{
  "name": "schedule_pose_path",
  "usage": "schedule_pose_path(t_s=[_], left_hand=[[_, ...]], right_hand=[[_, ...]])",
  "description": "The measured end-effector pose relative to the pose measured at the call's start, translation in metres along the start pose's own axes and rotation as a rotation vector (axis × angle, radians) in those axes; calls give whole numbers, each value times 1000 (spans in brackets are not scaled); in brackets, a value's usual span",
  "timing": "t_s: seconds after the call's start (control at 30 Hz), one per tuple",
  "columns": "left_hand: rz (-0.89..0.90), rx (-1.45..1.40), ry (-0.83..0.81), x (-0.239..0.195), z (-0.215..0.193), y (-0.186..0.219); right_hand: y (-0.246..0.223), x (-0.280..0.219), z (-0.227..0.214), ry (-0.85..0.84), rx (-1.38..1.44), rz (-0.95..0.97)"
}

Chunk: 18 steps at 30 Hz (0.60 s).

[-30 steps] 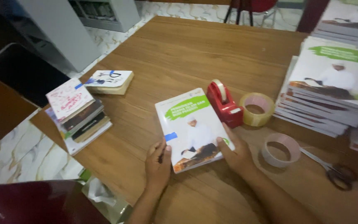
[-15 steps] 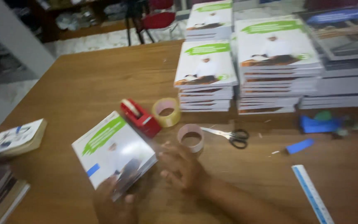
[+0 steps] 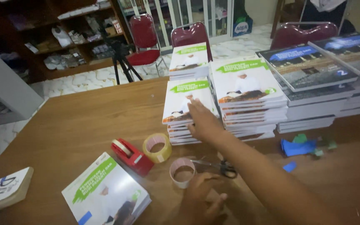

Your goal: The person cuts a strip of blue tape using scissors and places it on the spine of a book. They then apply clear packing tape over the blue strip, smooth it down, and trim the excess tape with scissors. The process is repeated for another book.

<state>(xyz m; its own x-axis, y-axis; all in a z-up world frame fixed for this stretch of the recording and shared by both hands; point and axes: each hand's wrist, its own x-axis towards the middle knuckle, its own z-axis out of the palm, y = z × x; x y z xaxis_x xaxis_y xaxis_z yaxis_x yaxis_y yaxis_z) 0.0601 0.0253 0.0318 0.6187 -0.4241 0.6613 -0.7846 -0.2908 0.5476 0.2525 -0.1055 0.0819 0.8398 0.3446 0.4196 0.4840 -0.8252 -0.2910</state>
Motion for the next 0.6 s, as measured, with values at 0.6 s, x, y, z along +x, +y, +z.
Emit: schedule_pose_path(t_s=[0.6], left_hand=[[-814,-1389,393,-26,-54,-57]], right_hand=[[-29,-160,-96,479,82,-447]])
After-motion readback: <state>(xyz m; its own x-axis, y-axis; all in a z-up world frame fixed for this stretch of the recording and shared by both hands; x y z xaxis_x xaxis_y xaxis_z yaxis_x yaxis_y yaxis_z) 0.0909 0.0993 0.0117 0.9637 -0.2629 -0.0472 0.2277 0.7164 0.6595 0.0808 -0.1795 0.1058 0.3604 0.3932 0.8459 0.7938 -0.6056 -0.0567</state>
